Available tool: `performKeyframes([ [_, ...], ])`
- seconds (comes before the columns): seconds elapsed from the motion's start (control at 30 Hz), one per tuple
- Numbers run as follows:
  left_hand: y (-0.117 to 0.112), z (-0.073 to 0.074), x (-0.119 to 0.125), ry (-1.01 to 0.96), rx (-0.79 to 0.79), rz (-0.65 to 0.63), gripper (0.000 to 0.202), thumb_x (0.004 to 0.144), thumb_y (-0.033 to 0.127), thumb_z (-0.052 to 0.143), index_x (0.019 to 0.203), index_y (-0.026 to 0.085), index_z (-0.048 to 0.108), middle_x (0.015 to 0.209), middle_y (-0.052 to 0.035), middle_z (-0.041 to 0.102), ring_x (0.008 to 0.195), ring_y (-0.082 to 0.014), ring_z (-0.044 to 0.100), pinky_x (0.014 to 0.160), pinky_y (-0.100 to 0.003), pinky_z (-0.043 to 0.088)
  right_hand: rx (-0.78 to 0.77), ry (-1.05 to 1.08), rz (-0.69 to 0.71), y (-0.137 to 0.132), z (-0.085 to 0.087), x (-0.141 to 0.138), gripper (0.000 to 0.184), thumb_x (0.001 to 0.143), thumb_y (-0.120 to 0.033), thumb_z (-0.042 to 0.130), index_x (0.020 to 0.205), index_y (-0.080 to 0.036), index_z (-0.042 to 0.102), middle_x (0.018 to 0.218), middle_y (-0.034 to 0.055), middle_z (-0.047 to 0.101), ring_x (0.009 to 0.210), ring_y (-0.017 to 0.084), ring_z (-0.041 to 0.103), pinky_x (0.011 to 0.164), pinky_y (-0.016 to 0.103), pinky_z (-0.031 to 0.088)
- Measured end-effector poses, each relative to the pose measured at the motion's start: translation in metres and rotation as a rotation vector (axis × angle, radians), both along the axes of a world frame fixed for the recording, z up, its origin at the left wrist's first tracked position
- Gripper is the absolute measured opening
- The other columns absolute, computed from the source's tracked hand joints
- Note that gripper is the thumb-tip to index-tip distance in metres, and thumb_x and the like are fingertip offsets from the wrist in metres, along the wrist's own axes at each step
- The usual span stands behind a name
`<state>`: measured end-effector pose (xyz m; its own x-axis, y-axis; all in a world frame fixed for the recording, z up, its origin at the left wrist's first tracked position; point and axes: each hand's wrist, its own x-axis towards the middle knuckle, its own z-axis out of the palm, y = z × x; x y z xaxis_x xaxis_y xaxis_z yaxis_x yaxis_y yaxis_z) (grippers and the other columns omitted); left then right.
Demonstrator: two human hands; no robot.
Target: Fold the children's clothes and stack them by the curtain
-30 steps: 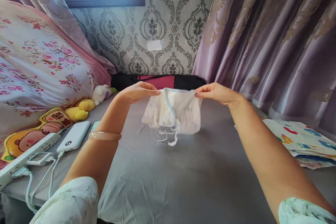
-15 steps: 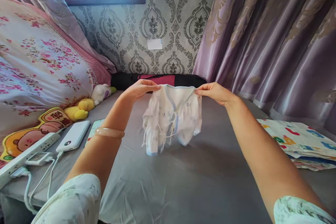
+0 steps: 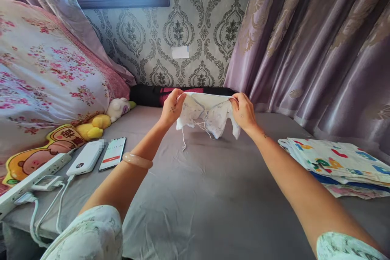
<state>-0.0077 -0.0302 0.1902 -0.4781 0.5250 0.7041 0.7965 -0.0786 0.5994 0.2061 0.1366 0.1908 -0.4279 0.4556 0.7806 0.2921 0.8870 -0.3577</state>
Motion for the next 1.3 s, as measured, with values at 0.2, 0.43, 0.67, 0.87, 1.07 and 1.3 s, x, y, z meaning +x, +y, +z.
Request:
performKeyframes([
  [0.2, -0.065, 0.03, 0.028, 0.154, 0.012, 0.062, 0.023, 0.087, 0.041, 0.054, 0.09, 0.02, 0.062, 0.08, -0.0014, 0.058, 0.076, -0.0146, 0.051, 0.065, -0.024, 0.039, -0.139, -0.077, 0.163, -0.035, 0.027, 0.043, 0.045, 0.089, -0.063, 0.046, 0.093, -0.022, 0.062, 0.086, 0.0059, 0.063, 0.082, 0.021, 0.058, 0.075, 0.032, 0.045],
  [0.43, -0.095, 0.06, 0.027, -0.112, -0.357, -0.176, 0.03, 0.079, 0.05, 0.061, 0.08, 0.02, 0.067, 0.058, 0.0022, 0.052, 0.048, -0.009, 0.04, 0.043, -0.022, 0.026, -0.588, -0.376, 0.458, -0.036, 0.049, 0.061, 0.053, 0.07, -0.07, 0.064, 0.086, -0.019, 0.069, 0.075, 0.0029, 0.065, 0.066, 0.015, 0.057, 0.06, 0.026, 0.044],
  [0.67, -0.011, -0.068, -0.027, -0.212, -0.78, -0.199, 0.028, 0.069, 0.044, 0.063, 0.067, 0.016, 0.067, 0.053, 0.0012, 0.056, 0.051, -0.012, 0.051, 0.046, -0.021, 0.036, -0.532, -0.722, 0.367, 0.018, -0.059, 0.017, 0.046, 0.067, -0.061, 0.064, 0.056, -0.017, 0.061, 0.054, -0.0039, 0.053, 0.05, 0.009, 0.04, 0.048, 0.022, 0.028],
  [0.87, 0.014, -0.123, -0.01, -0.067, -1.036, 0.134, 0.022, 0.079, 0.032, 0.057, 0.089, 0.02, 0.072, 0.093, -0.0084, 0.072, 0.092, -0.0241, 0.065, 0.077, -0.032, 0.046, -0.443, -0.76, 0.128, 0.016, -0.119, 0.0, 0.03, 0.081, -0.042, 0.057, 0.063, -0.018, 0.062, 0.064, 0.0015, 0.062, 0.057, 0.013, 0.05, 0.052, 0.023, 0.03],
  [1.07, 0.011, -0.136, -0.009, 0.03, -1.074, 0.152, 0.028, 0.086, 0.037, 0.048, 0.099, 0.023, 0.07, 0.11, -0.0098, 0.069, 0.109, -0.029, 0.059, 0.087, -0.039, 0.042, -0.44, -0.764, 0.138, 0.018, -0.136, -0.003, 0.024, 0.086, -0.034, 0.053, 0.082, -0.017, 0.068, 0.088, 0.0067, 0.07, 0.076, 0.017, 0.06, 0.063, 0.023, 0.039],
  [1.3, 0.017, -0.143, -0.006, 0.116, -0.997, 0.1, 0.035, 0.09, 0.044, 0.045, 0.099, 0.019, 0.068, 0.109, -0.012, 0.069, 0.108, -0.03, 0.058, 0.089, -0.042, 0.039, -0.396, -0.765, 0.113, 0.021, -0.15, -0.013, 0.024, 0.09, -0.031, 0.05, 0.093, -0.017, 0.069, 0.094, 0.0072, 0.07, 0.084, 0.018, 0.061, 0.071, 0.025, 0.041],
])
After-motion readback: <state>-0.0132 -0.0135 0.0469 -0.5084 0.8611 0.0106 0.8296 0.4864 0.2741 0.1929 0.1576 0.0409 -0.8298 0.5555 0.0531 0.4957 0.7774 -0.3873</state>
